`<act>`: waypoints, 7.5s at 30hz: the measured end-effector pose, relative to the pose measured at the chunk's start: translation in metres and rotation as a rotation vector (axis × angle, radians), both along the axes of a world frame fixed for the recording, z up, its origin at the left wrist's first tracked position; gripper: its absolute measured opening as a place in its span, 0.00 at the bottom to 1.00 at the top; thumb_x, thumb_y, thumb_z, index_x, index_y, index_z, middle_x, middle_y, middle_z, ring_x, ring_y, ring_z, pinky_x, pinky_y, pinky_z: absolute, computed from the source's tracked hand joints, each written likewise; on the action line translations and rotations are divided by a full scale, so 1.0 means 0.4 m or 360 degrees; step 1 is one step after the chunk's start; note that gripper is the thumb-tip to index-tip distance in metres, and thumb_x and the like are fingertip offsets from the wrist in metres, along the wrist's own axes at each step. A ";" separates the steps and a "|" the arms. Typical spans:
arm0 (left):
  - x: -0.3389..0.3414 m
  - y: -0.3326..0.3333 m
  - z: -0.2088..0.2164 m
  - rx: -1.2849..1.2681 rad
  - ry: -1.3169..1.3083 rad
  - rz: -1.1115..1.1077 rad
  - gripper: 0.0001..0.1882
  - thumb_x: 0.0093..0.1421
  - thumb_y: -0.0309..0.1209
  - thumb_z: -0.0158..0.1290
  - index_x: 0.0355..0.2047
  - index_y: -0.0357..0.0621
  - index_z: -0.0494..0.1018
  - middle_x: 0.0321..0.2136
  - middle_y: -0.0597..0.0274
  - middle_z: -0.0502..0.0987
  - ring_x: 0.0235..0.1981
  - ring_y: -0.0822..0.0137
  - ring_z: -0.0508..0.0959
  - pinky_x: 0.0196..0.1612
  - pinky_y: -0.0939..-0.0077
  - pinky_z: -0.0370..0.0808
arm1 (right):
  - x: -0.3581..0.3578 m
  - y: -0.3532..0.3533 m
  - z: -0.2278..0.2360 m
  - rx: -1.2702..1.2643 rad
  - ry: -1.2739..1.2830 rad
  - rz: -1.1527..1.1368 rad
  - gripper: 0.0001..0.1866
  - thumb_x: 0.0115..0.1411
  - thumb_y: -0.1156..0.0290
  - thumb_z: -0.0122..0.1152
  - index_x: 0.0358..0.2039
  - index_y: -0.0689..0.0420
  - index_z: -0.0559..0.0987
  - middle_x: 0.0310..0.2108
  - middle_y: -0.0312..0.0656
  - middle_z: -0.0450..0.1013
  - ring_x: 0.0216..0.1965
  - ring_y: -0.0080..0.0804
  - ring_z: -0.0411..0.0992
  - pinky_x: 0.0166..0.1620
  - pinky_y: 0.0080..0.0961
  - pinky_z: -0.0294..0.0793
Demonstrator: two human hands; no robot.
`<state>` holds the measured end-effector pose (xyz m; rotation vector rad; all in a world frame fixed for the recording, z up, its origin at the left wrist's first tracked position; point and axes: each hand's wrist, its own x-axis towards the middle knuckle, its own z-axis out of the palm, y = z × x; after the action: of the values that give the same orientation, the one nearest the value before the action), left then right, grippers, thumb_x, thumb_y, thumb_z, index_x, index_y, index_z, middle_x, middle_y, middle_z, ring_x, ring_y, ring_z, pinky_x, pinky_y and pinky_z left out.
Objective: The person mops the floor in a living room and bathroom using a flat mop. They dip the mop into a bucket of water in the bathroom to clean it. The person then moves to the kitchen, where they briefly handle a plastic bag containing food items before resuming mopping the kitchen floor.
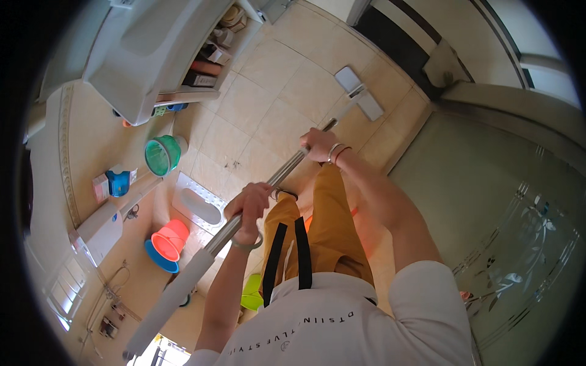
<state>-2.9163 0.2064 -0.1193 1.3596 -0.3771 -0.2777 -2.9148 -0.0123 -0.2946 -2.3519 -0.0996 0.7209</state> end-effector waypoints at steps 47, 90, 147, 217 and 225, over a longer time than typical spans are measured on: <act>-0.007 1.038 0.352 0.1024 -0.0111 -0.0526 0.13 0.47 0.13 0.53 0.13 0.37 0.62 0.13 0.60 0.66 0.19 0.63 0.70 0.43 0.62 0.72 | -0.064 1.444 0.034 0.1265 -0.0708 -0.0986 0.16 0.55 0.71 0.62 0.17 0.58 0.66 0.17 0.43 0.64 0.25 0.41 0.62 0.29 0.35 0.63; -0.336 1.452 0.173 -0.0012 0.0239 0.0296 0.21 0.54 0.26 0.55 0.12 0.42 0.54 0.09 0.64 0.58 0.10 0.66 0.57 0.19 0.71 0.61 | -0.501 1.795 -0.060 0.0825 -0.0652 -0.0954 0.15 0.53 0.74 0.61 0.15 0.59 0.66 0.15 0.43 0.63 0.22 0.42 0.62 0.28 0.35 0.63; -0.778 1.423 0.030 0.0116 0.0291 0.1625 0.18 0.65 0.26 0.41 0.16 0.41 0.58 0.14 0.65 0.60 0.19 0.68 0.61 0.31 0.68 0.65 | -0.617 1.801 -0.200 0.1847 0.2048 -0.2388 0.08 0.60 0.74 0.46 0.24 0.58 0.65 0.18 0.39 0.65 0.21 0.31 0.68 0.27 0.27 0.73; -1.371 2.916 0.209 0.0084 0.0026 0.2734 0.07 0.60 0.24 0.49 0.27 0.39 0.62 0.27 0.53 0.75 0.39 0.59 0.74 0.59 0.52 0.61 | -1.068 3.466 0.233 0.1170 0.2593 -0.0595 0.08 0.59 0.61 0.49 0.35 0.49 0.67 0.37 0.38 0.75 0.39 0.34 0.75 0.46 0.48 0.69; -1.236 3.077 0.094 0.0342 -0.0048 0.1813 0.13 0.63 0.30 0.50 0.22 0.40 0.63 0.23 0.54 0.75 0.36 0.57 0.75 0.53 0.56 0.66 | -0.999 3.540 0.159 0.1787 0.2619 -0.1044 0.12 0.61 0.60 0.50 0.39 0.54 0.65 0.35 0.47 0.72 0.38 0.41 0.73 0.47 0.44 0.72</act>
<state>-3.4105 1.4370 -0.0819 1.5837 0.4415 0.6633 -3.3143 1.4037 -0.2310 -0.2626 0.7253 1.4389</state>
